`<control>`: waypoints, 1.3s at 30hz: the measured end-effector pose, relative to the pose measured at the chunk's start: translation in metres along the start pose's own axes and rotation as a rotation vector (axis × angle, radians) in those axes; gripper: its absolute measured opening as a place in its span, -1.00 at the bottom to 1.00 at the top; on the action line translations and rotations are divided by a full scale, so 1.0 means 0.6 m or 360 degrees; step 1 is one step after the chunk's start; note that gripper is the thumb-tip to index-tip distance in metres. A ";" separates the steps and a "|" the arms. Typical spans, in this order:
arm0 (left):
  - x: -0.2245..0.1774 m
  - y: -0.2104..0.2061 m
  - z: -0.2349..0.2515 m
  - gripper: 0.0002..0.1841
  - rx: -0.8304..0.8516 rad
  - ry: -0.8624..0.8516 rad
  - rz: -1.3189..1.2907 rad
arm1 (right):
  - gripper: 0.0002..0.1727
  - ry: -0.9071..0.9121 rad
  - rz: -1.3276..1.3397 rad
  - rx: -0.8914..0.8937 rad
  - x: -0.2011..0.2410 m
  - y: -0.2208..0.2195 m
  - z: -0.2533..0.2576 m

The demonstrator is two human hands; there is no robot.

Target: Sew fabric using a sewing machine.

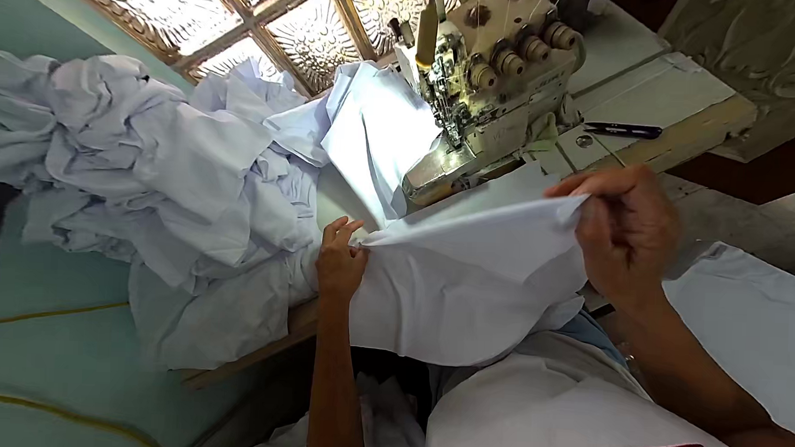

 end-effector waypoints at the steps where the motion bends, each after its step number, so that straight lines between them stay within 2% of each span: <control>1: 0.005 -0.002 -0.003 -0.55 -0.0041 0.0006 -0.0027 | -0.77 -0.0068 -0.0177 -0.0066 -0.010 0.005 -0.006; 4: 0.020 -0.004 -0.016 -0.76 -0.0217 0.0045 -0.0104 | -0.76 -0.0365 -0.0596 -0.0152 -0.054 0.012 -0.028; 7: 0.038 0.003 -0.029 -0.89 -0.0334 0.0050 -0.0107 | -0.75 -0.0441 -0.0566 -0.0038 -0.068 0.015 -0.040; 10: 0.052 0.022 -0.048 -0.89 -0.0318 -0.0002 -0.0232 | -0.75 -0.0388 -0.0394 0.0021 -0.052 0.033 -0.038; 14: 0.064 0.107 -0.096 -0.87 -0.0147 -0.0406 -0.0994 | -0.83 -0.0271 -0.0080 -0.0038 0.001 0.072 -0.015; 17: 0.042 0.187 -0.134 -0.82 -0.0127 -0.0656 -0.1327 | -0.86 -0.0473 0.0188 0.0107 0.020 0.078 0.009; 19: 0.039 0.207 -0.141 -0.84 -0.0263 -0.0534 -0.1183 | -0.82 -0.0713 0.0105 0.0247 -0.005 0.050 0.017; 22: 0.027 0.192 -0.118 -0.87 -0.0401 -0.0177 -0.0584 | -0.72 -0.1049 -0.0277 0.0492 -0.099 -0.030 0.013; 24: 0.011 0.172 -0.098 -0.72 -0.0339 0.0019 -0.0046 | -0.69 -0.1210 -0.0339 0.0586 -0.153 -0.075 0.005; 26: -0.004 0.152 -0.088 -0.68 -0.0258 0.0098 0.0251 | -0.70 -0.1332 -0.0216 0.0621 -0.176 -0.091 0.000; 28: -0.028 0.133 -0.088 -0.73 -0.0151 0.0075 0.0304 | -0.72 -0.1431 0.0047 0.0673 -0.182 -0.096 0.002; 30: -0.060 0.108 -0.095 -0.77 0.0010 -0.0058 0.0007 | -0.73 -0.1560 0.0342 0.0680 -0.186 -0.100 0.002; 32: -0.100 0.074 -0.102 -0.85 0.0239 -0.0315 -0.0707 | -0.79 -0.1646 0.0519 0.0626 -0.186 -0.100 0.002; 33: -0.122 0.056 -0.102 -0.85 0.0416 -0.0439 -0.1043 | -0.82 -0.1643 0.0572 0.0599 -0.185 -0.098 0.003; 35: -0.173 0.025 -0.094 -0.77 0.0720 -0.0646 -0.1418 | -0.85 -0.1557 0.0628 0.0584 -0.178 -0.093 0.005; 37: -0.219 0.002 -0.078 -0.72 0.0743 -0.0704 -0.1482 | -0.93 -0.1426 0.0622 0.0575 -0.163 -0.083 0.011; 39: -0.253 -0.016 -0.054 -0.76 0.0508 -0.0682 -0.1207 | -0.92 -0.1304 0.0592 0.0540 -0.144 -0.071 0.016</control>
Point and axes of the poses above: each hand's wrist, its own z-axis towards the middle knuckle, its own y-axis out of the back of the hand, x = y × z, the point moved 3 cm from there along z, towards the middle knuckle, and after that the axes turned 5 degrees about -z, right-handed, at the moved point
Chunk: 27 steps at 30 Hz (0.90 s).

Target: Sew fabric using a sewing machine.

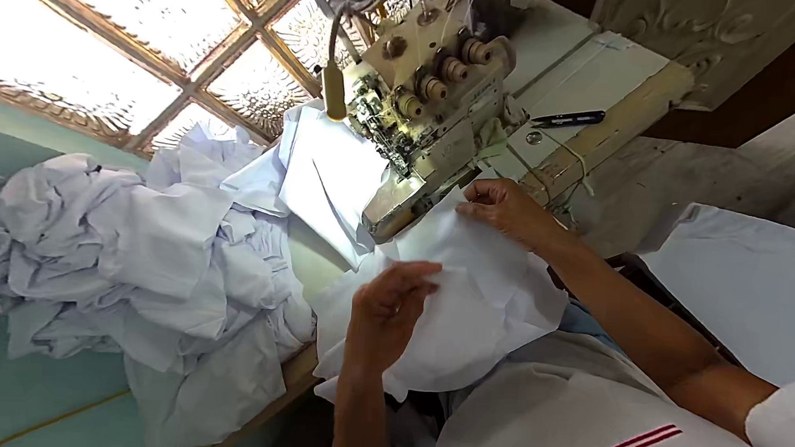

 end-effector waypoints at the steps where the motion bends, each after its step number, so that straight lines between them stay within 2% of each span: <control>1: 0.003 -0.009 0.020 -0.79 -0.0084 -0.0017 0.0225 | -0.90 0.0055 -0.0026 -0.0028 0.008 0.001 -0.008; 4: 0.022 -0.026 0.064 -0.84 -0.0256 -0.0212 0.0705 | -0.89 0.0213 -0.0093 -0.0172 0.021 -0.003 -0.036; 6: 0.028 -0.030 0.077 -0.82 -0.0318 -0.0331 0.0777 | -0.96 0.0311 -0.0099 -0.0252 0.026 -0.014 -0.057; 12: -0.012 -0.026 0.063 -0.93 -0.0186 -0.0347 0.0365 | -0.86 0.0304 0.0159 -0.0274 0.044 -0.060 -0.071; 17: 0.002 -0.019 0.051 -0.91 -0.0506 -0.0318 0.0192 | -0.85 0.0373 0.0397 -0.0282 0.055 -0.096 -0.090; 27: 0.019 -0.024 0.027 -0.84 -0.0760 -0.0285 -0.0089 | -0.83 0.0262 0.0496 -0.0240 0.048 -0.113 -0.095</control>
Point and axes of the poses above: each hand's wrist, its own z-axis towards the middle knuckle, its own y-axis out of the back of the hand, x = y × z, the point moved 3 cm from there along z, towards the middle knuckle, and after that the axes turned 5 degrees about -z, right-handed, at the moved point
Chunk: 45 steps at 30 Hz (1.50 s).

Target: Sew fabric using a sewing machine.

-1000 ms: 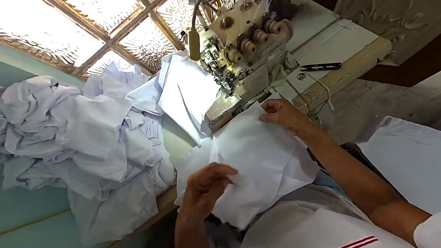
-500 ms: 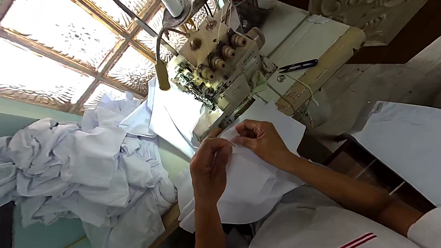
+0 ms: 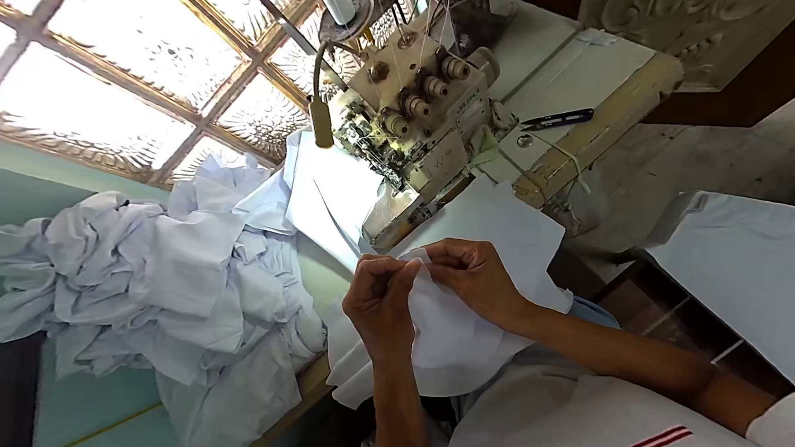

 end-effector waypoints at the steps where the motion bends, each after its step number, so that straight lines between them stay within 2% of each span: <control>1: 0.001 0.000 -0.002 -0.84 -0.0016 0.0014 -0.0033 | -0.83 0.0009 0.0004 0.0002 -0.002 -0.002 -0.001; 9: 0.019 0.009 -0.015 -0.81 -0.0159 0.0083 -0.0126 | -0.83 0.0113 -0.0014 0.0069 -0.018 -0.016 -0.010; 11: 0.034 0.016 -0.021 -0.87 -0.0062 0.0143 -0.0111 | -0.82 0.0148 -0.0033 0.0108 -0.019 -0.017 -0.012; 14: 0.042 0.029 -0.029 -0.79 0.0184 0.0248 -0.0177 | -0.89 0.0260 -0.0089 0.0199 -0.015 -0.017 -0.014; 16: 0.030 0.039 -0.028 -0.79 0.0226 0.0178 -0.0178 | -0.90 0.0440 -0.0210 0.0369 -0.010 -0.018 -0.016; 18: 0.004 0.052 -0.022 -0.78 0.0194 0.0012 -0.0073 | -0.86 0.0792 -0.0378 0.0622 0.001 -0.020 -0.021; 20: -0.035 0.067 -0.013 -0.78 0.0075 -0.0212 0.0160 | -0.87 0.1180 -0.0571 0.0794 0.015 -0.024 -0.018; 22: -0.082 0.083 -0.002 -0.79 -0.0016 -0.0467 0.0456 | -0.86 0.1345 -0.0712 0.0828 0.025 -0.023 -0.011; 25: -0.148 0.087 0.006 -0.77 -0.0143 -0.0719 0.0835 | -0.86 0.1395 -0.0893 0.0771 0.040 -0.021 0.005; 28: -0.186 0.064 0.008 -0.75 -0.0104 -0.0791 0.1021 | -0.81 0.1354 -0.0853 0.0807 0.059 -0.024 0.024; 30: -0.189 0.045 0.010 -0.77 0.0022 -0.0773 0.1059 | -0.72 0.1265 -0.0630 0.0997 0.076 -0.023 0.032; 32: -0.176 0.031 0.013 -0.74 0.0161 -0.0744 0.1075 | -0.73 0.1198 -0.0391 0.1178 0.100 -0.020 0.031; 35: -0.161 0.021 0.026 -0.69 0.0222 -0.0759 0.1171 | -0.85 0.1167 -0.0291 0.1127 0.129 -0.016 0.035; 37: -0.164 0.025 0.039 -0.66 0.0148 -0.0801 0.1364 | -0.85 0.1166 -0.0484 0.1023 0.135 -0.015 0.044; 40: -0.178 0.041 0.064 -0.63 -0.0048 -0.0797 0.1637 | -0.64 0.1137 -0.0980 0.0951 0.136 -0.017 0.049; 42: -0.190 0.054 0.076 -0.63 -0.0184 -0.0781 0.1690 | -0.58 0.1082 -0.1211 0.0869 0.137 -0.018 0.053; 45: -0.205 0.058 0.074 -0.65 -0.0285 -0.0795 0.1633 | -0.41 0.1061 -0.1341 0.0765 0.139 -0.030 0.055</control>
Point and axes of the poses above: each hand's wrist, its own z-axis towards the middle knuckle, its own y-axis out of the back of the hand, x = y × z, the point moved 3 cm from there along z, towards the middle knuckle, and after that the axes turned 5 degrees about -z, right-handed, at the moved point
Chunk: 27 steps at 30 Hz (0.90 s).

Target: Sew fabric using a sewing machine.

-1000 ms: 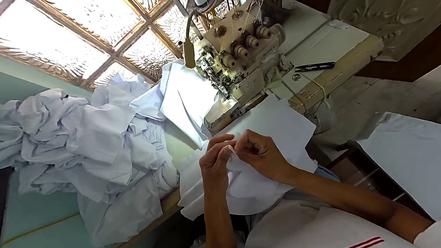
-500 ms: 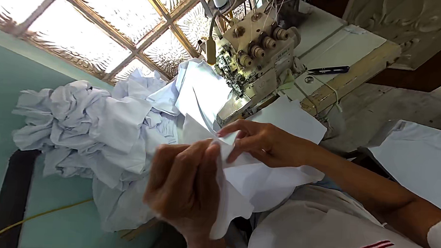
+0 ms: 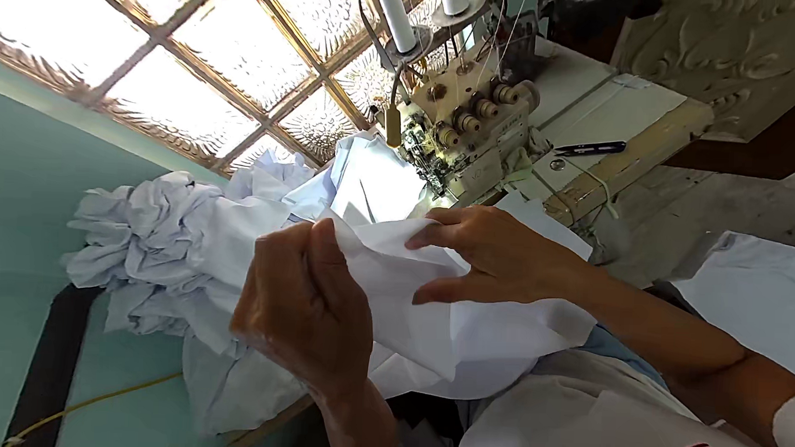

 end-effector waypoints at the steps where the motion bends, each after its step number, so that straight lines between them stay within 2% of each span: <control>1: -0.005 0.001 -0.002 -0.66 -0.0015 -0.0012 -0.0036 | -0.36 -0.0037 -0.0013 -0.0008 0.004 -0.006 0.003; 3: -0.012 0.001 -0.005 -0.66 -0.0035 -0.0033 -0.0096 | -0.39 -0.0041 0.0021 -0.0051 0.008 -0.020 0.010; 7: 0.011 0.001 0.000 -0.64 -0.0070 0.0015 -0.0074 | -0.82 0.0158 0.0259 -0.0197 0.015 -0.030 0.007; 10: 0.067 -0.008 0.008 -0.64 -0.0119 0.0147 -0.0186 | -0.80 0.0255 0.0227 -0.0293 0.020 -0.012 -0.003; 13: 0.119 -0.027 0.000 -0.78 -0.0196 0.0365 -0.0628 | -0.77 0.0242 0.0109 -0.0317 0.022 0.002 -0.008; 15: 0.134 -0.032 -0.011 -0.85 -0.0224 0.0536 -0.0861 | -0.78 0.0184 0.0029 -0.0257 0.014 -0.001 -0.011; 17: 0.132 -0.027 -0.018 -0.84 -0.0180 0.0589 -0.0962 | -0.83 0.0065 -0.0081 -0.0133 0.001 -0.018 -0.015; 20: 0.103 -0.015 -0.021 -0.88 0.0274 0.0329 -0.0942 | -0.58 -0.0034 0.0095 0.0021 0.001 -0.050 -0.012; 21: 0.088 -0.015 -0.020 -0.83 0.0430 0.0206 -0.0905 | -0.54 -0.0033 0.0249 0.0031 0.009 -0.054 -0.008; 24: 0.057 -0.009 -0.018 -0.74 0.0670 -0.0032 -0.0693 | -0.68 0.0052 0.0624 -0.0152 0.033 -0.059 0.007; 27: 0.051 0.009 -0.018 -0.72 0.0653 -0.0060 -0.0635 | -0.84 0.0219 0.0791 -0.0391 0.046 -0.060 0.016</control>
Point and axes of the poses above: each hand's wrist, its own z-axis towards the middle knuckle, its own y-axis out of the back of the hand, x = y × z, the point moved 3 cm from there along z, towards the middle knuckle, and after that the axes turned 5 degrees about -z, right-handed, at the moved point
